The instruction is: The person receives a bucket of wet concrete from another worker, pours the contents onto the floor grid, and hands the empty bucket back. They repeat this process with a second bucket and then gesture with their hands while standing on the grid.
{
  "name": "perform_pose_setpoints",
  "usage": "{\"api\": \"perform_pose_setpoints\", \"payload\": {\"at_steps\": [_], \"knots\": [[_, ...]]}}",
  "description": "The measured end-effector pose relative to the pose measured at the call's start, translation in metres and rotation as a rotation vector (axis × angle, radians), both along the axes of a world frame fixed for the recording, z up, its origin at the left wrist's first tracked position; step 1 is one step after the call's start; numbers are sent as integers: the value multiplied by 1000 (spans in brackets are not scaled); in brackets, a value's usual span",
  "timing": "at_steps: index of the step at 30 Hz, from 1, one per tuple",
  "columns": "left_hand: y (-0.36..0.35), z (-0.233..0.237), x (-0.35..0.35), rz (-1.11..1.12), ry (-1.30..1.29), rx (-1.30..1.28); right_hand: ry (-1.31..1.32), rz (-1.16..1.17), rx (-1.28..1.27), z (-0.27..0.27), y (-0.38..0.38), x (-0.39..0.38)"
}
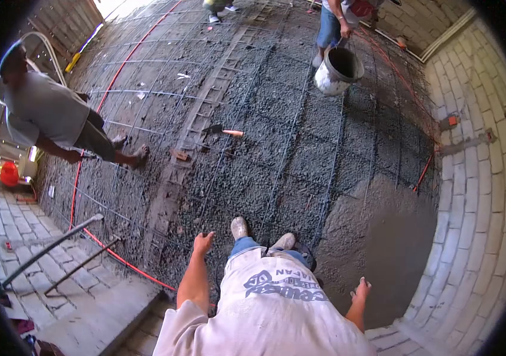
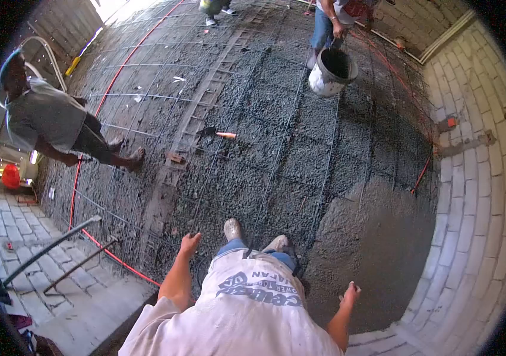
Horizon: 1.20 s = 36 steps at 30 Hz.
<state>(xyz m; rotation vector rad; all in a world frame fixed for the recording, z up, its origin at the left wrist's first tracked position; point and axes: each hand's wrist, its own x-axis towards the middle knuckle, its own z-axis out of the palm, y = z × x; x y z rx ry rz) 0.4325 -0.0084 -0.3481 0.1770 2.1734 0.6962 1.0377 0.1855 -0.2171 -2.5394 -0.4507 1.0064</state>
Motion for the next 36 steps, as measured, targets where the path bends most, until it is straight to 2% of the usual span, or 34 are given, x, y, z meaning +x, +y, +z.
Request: {"api": "perform_pose_setpoints", "payload": {"at_steps": [3,7,8,11,12,14,15,16,19,20,21,23,25,26,29,30,33,34,36], "knots": [[9,0,-21,-135,31,-81,-23,-19,-22,2,-21,-9],[38,34,-39,-172,3,-64,-19,-35,-57,6,-53,-14],[39,18,-50,-248,56,-161,-17,-43,-66,-3,-63,-6],[42,-13,-69,-298,209,-124,-90,4,-38,-40,-102,23],[37,-39,-73,-200,235,-54,-119,-9,-28,-56,-113,33],[55,-12,-77,-249,170,-114,-135,-19,-13,-71,-119,43],[66,9,-76,-289,96,-170,-130,44,-87,-76,-119,49],[78,40,-65,-208,75,-75,-128,109,-163,-79,-120,58],[91,56,-43,-214,145,-89,-101,69,-105,-73,-94,49],[92,68,-29,-250,181,-75,-88,70,-104,-87,-84,60],[101,90,-15,-223,100,-151,-124,112,-40,-102,-70,71],[85,52,-3,-234,151,-149,-155,155,21,-112,-50,87],[82,59,21,-260,196,-124,42,-16,6,-86,-5,76],[82,62,31,-286,233,-97,51,-14,7,-77,16,75],[72,56,49,-236,339,-62,117,65,-73,-63,66,74],[70,59,51,-147,200,-53,122,108,-70,-64,82,76],[62,60,53,-47,184,-133,86,191,-27,-67,127,64],[63,73,58,-46,164,-99,47,215,5,-71,133,63],[60,77,60,-23,193,-155,107,216,1,-78,150,55]]}}
